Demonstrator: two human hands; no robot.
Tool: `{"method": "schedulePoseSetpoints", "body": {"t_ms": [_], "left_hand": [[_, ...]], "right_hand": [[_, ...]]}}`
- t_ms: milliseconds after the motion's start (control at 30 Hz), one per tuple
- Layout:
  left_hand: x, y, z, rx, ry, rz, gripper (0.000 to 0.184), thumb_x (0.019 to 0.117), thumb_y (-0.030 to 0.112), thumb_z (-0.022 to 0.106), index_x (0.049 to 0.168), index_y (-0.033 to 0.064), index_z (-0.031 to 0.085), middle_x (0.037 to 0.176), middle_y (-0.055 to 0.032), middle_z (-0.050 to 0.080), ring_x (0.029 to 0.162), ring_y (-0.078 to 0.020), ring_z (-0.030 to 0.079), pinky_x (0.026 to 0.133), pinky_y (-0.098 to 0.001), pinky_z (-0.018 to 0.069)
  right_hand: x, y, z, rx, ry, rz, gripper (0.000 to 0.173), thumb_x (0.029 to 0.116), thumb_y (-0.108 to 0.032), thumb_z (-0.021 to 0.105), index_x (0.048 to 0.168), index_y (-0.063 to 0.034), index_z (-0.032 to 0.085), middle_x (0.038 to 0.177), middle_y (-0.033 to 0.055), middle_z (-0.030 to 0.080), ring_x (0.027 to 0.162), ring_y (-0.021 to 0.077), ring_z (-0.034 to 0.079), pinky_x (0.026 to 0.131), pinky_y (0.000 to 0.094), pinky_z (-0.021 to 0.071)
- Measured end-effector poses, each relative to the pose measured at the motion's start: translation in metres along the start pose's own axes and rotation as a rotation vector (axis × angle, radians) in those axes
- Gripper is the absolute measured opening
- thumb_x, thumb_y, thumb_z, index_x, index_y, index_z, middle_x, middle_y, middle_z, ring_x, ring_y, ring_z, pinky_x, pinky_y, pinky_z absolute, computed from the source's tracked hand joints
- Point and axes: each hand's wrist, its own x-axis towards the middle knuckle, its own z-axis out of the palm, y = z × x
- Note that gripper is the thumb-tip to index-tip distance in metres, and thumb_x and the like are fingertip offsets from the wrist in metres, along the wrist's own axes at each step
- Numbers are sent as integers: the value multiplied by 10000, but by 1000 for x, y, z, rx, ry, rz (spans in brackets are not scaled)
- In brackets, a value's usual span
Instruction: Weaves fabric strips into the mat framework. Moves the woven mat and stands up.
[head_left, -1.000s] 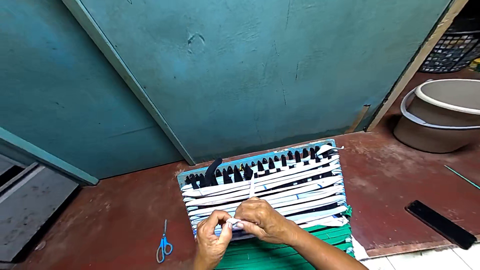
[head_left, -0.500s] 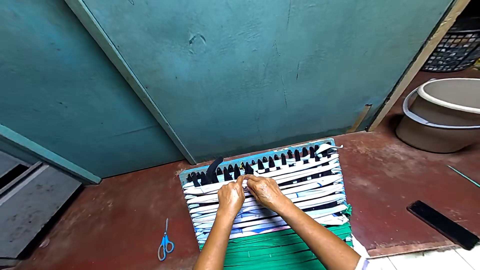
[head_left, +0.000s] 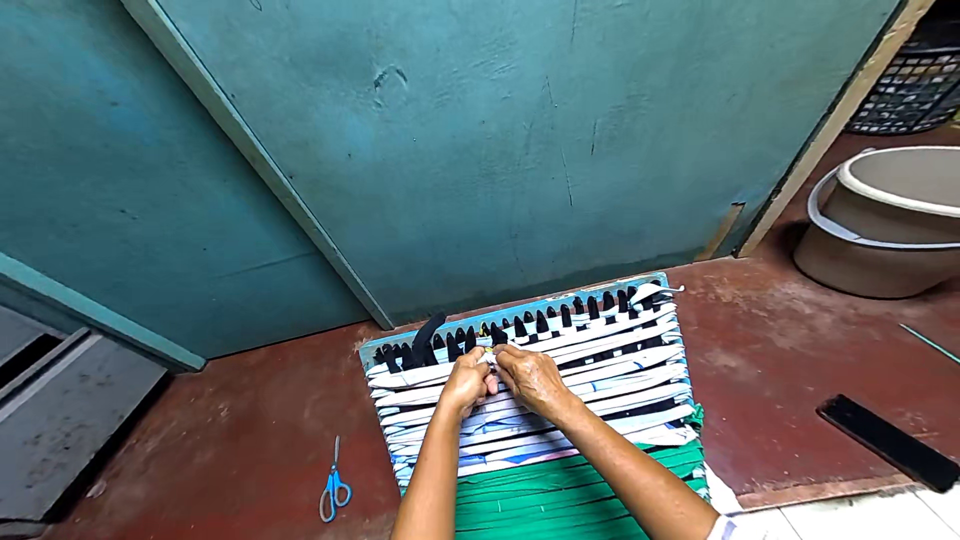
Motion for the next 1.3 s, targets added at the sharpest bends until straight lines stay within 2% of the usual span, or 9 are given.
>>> {"method": "schedulePoseSetpoints", "body": {"t_ms": [133, 533, 633, 733, 800, 900, 1000, 1133, 1300], "left_hand": [[-5, -13, -2, -513, -129, 6, 225, 1062, 34, 288, 1161, 67, 487, 585, 47, 476, 427, -5, 395, 402, -145, 329], [-6, -32, 5, -777, -153, 156, 236, 986, 13, 318, 1058, 102, 524, 559, 77, 474, 415, 11, 411, 405, -136, 358], [-9, -26, 5, -645, -93, 142, 252, 1002, 2, 327, 1151, 42, 526, 580, 47, 519, 426, -1, 434, 413, -148, 376], [-15, -21, 4, -64, 116, 240, 371, 1029, -17, 361, 1340, -67, 557, 645, -4, 595, 487, -42, 460, 504, -203, 409], [-21, -22, 5, 341, 294, 371, 404, 997, -43, 414, 1347, -71, 614, 725, -97, 686, 618, -184, 609, 688, -364, 525], [-19, -34, 9, 546, 522, 536, 408, 923, -87, 479, 1266, -44, 695, 757, -202, 715, 663, -364, 695, 698, -547, 559], [-14, -33, 8, 536, 562, 546, 335, 962, -39, 513, 1229, -43, 714, 800, -209, 735, 650, -348, 705, 682, -528, 571], [-12, -18, 8, 486, 454, 369, 323, 1028, 45, 501, 1278, -60, 677, 864, -207, 741, 726, -326, 712, 775, -505, 564], [-3, -11, -5, 209, 315, 272, 166, 1007, 12, 541, 1057, -56, 684, 736, -59, 634, 587, -77, 584, 620, -247, 527]], "right_hand": [[2, 8, -1, 130, 77, 41, 247, 998, -121, 547, 1008, 16, 752, 1043, 167, 761, 919, 338, 752, 768, 535, 588], [28, -20, 3, -260, -188, 339, 255, 1006, -19, 479, 1065, 58, 715, 1134, 221, 715, 941, 409, 718, 788, 545, 555], [40, -26, -5, -242, -334, 440, 262, 996, -16, 473, 1116, 43, 698, 1181, 216, 703, 1072, 401, 689, 882, 553, 529], [45, -22, -21, -53, -445, 464, 289, 1031, -105, 467, 1160, 3, 702, 1191, 213, 706, 1186, 385, 641, 994, 569, 461], [44, -12, -23, 128, -430, 420, 278, 1038, -106, 473, 1101, 27, 709, 1112, 231, 705, 1129, 388, 643, 977, 577, 452], [42, 4, -17, 371, -397, 390, 235, 1028, -86, 495, 958, 31, 687, 885, 161, 651, 864, 272, 617, 835, 478, 475], [39, 11, -14, 520, -382, 376, 213, 1025, -63, 504, 925, 28, 669, 807, 92, 602, 743, 155, 558, 753, 368, 470], [38, 13, -16, 533, -390, 343, 217, 1026, -44, 500, 963, 52, 684, 899, 131, 645, 854, 177, 578, 836, 386, 460], [37, 11, -14, 472, -369, 318, 237, 1027, -51, 493, 963, 50, 697, 931, 161, 671, 912, 235, 611, 879, 445, 465]]}}
